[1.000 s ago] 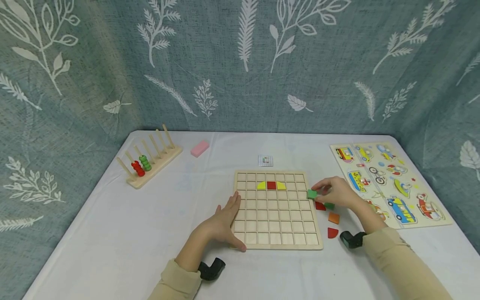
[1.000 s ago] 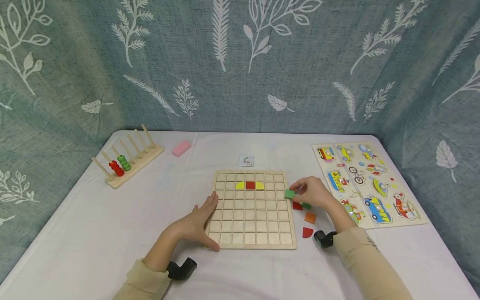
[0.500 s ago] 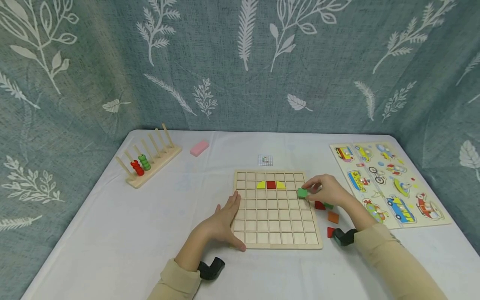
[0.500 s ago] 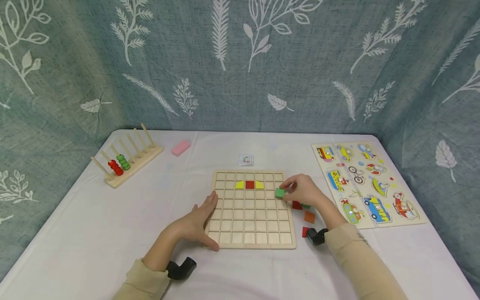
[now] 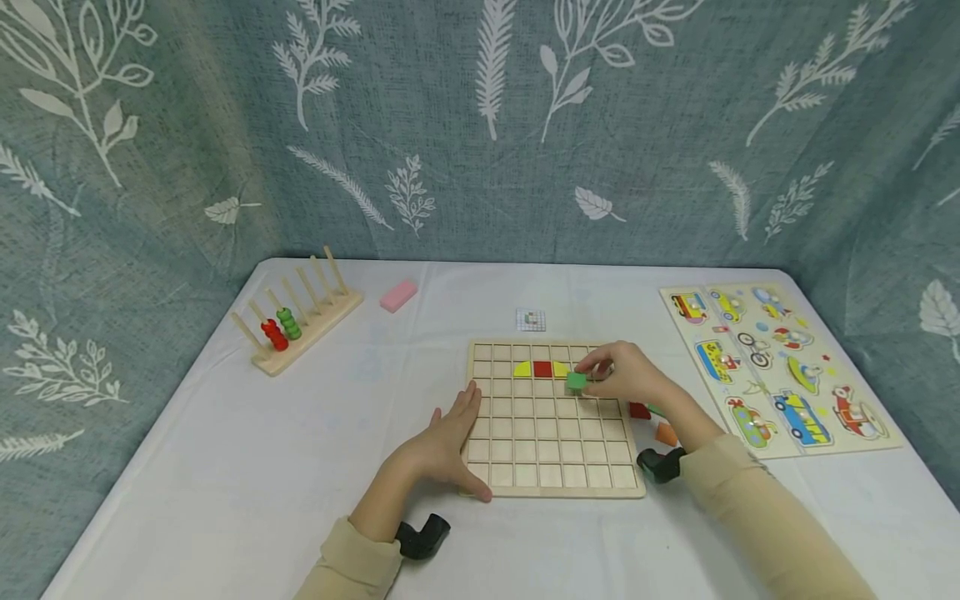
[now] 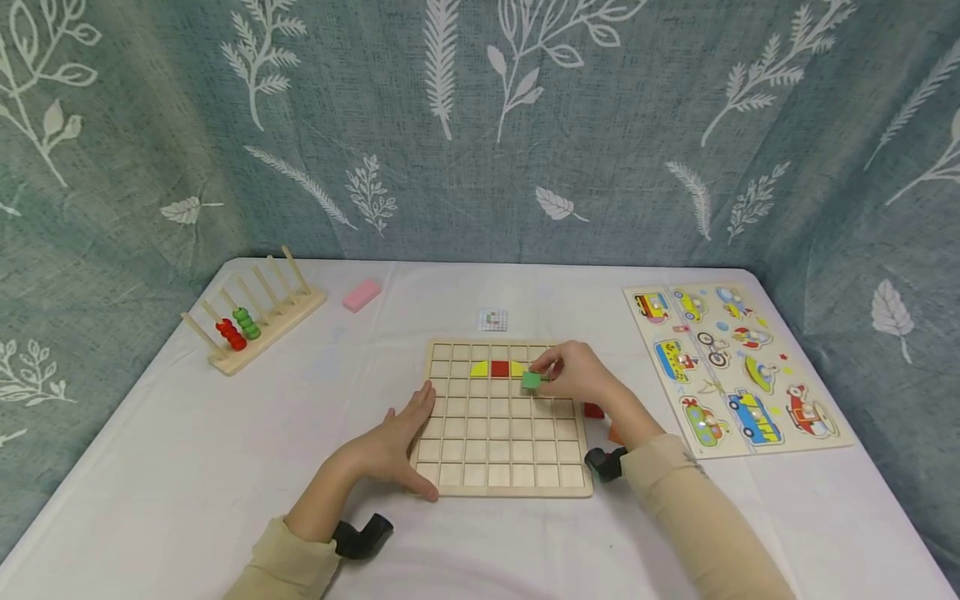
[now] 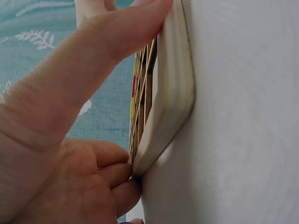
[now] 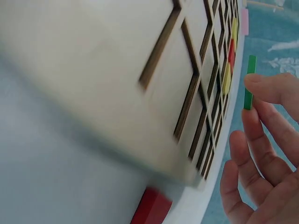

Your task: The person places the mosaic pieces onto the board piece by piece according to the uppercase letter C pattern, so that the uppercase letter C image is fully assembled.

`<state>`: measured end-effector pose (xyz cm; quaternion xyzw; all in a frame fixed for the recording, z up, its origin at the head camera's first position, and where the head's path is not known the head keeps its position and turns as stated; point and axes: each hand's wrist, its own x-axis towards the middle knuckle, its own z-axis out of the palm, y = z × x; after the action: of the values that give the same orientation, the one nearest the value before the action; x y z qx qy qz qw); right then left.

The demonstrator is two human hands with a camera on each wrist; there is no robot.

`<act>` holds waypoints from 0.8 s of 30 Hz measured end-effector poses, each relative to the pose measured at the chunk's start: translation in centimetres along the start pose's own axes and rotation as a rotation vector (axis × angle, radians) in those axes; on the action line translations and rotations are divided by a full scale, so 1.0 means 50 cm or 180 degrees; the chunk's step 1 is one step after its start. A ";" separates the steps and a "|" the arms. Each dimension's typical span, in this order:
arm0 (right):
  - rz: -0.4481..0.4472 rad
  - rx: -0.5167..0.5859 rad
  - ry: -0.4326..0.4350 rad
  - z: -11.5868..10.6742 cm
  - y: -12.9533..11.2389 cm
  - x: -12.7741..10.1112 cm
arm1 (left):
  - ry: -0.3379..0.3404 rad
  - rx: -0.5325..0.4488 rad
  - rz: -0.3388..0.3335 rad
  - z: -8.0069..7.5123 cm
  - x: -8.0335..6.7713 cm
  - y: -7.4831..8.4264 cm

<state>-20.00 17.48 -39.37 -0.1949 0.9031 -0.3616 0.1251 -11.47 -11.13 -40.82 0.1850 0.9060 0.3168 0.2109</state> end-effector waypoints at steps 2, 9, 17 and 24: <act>-0.0057 0.0030 -0.0020 0.005 -0.005 0.004 | 0.0000 0.0000 0.0000 0.000 0.001 0.000; -0.0221 -0.0043 -0.0091 0.025 -0.019 0.018 | 0.0000 -0.0006 0.0020 0.001 0.001 -0.001; -0.0310 0.0002 -0.0219 0.042 -0.039 0.033 | -0.0006 0.0028 0.0010 0.000 0.000 -0.002; -0.0243 0.0053 -0.0239 0.058 -0.048 0.043 | 0.0007 0.0021 0.0023 -0.001 -0.002 -0.001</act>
<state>-20.21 13.19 -39.90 -0.2417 0.8867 -0.3660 0.1467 -11.43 -11.24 -40.82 0.1886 0.9066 0.3148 0.2082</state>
